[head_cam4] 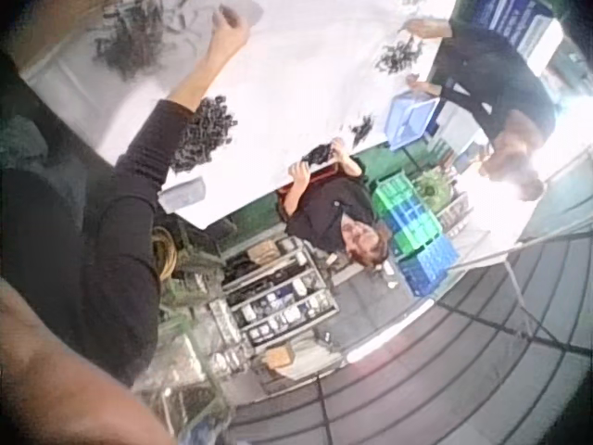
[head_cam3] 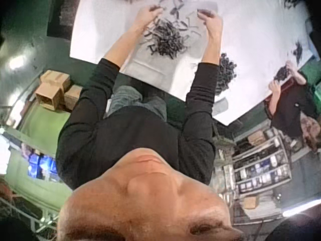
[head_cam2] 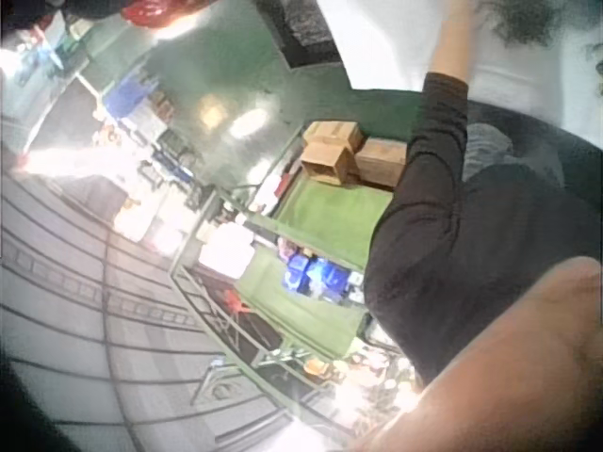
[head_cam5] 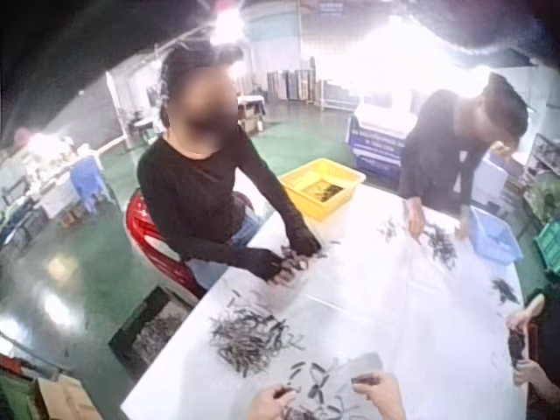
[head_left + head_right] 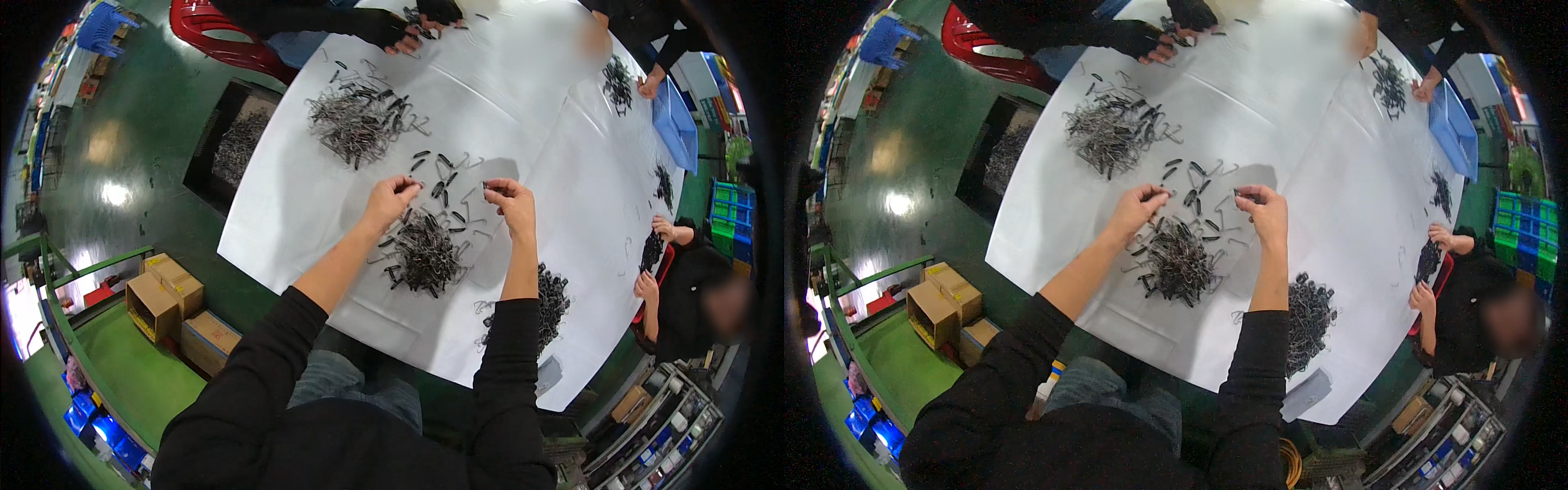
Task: The person assembles small black plastic hair clips by hand, attaching them one by one to a rotating metal rack. After filling the rack, the person removes the clips and sorts them into piles on a white table.
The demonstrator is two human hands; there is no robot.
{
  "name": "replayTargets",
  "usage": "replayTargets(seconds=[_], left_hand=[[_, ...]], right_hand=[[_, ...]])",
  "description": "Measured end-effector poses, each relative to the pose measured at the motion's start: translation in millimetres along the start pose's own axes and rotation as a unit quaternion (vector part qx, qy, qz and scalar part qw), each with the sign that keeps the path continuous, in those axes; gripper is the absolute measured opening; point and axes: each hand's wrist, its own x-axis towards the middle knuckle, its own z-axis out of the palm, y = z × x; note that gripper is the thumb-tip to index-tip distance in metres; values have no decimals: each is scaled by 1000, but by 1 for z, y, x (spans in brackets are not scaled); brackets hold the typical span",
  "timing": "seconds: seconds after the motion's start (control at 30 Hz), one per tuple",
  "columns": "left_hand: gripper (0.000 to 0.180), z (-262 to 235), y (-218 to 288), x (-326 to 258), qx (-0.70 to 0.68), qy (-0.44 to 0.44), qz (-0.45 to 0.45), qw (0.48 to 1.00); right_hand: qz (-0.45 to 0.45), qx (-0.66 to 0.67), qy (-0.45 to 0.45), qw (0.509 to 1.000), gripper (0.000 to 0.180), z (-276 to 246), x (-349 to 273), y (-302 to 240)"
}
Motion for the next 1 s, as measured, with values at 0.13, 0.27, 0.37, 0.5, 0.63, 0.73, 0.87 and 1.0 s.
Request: replayTargets(seconds=[0.13, 0.27, 0.37, 0.5, 0.63, 0.73, 0.87, 1.0], left_hand=[[18, 15, 18, 27, 212, 79, 153, 962], [19, 30, 30, 65, 346, 63, 318, 880], [18, 33, 35, 84, 427, 10, 299, 853], [17, 29, 48, 91, 461, -65, 263, 845], [15, 16, 59, 77, 251, -134, 171, 943], [17, 4, 59, 58, -110, -199, -17, 974], [31, 7, 47, 36, -261, -264, -62, 926], [24, 34, 36, 28, -186, -207, -33, 960]], right_hand=[[18, -3, 21, 1000, 16, -5, -5, 4], [-45, -87, 82, 992, 17, -6, -3, 17], [-35, -115, 115, 986, 19, -8, 1, 27], [35, 17, 67, 997, 19, -9, 7, 32], [10, 63, 76, 995, 20, -6, 8, 28], [40, 123, 60, 990, 21, -4, 2, 21], [-37, 133, 78, 987, 19, 9, -11, 8], [-76, 106, 40, 991, 18, 31, -18, -1]])
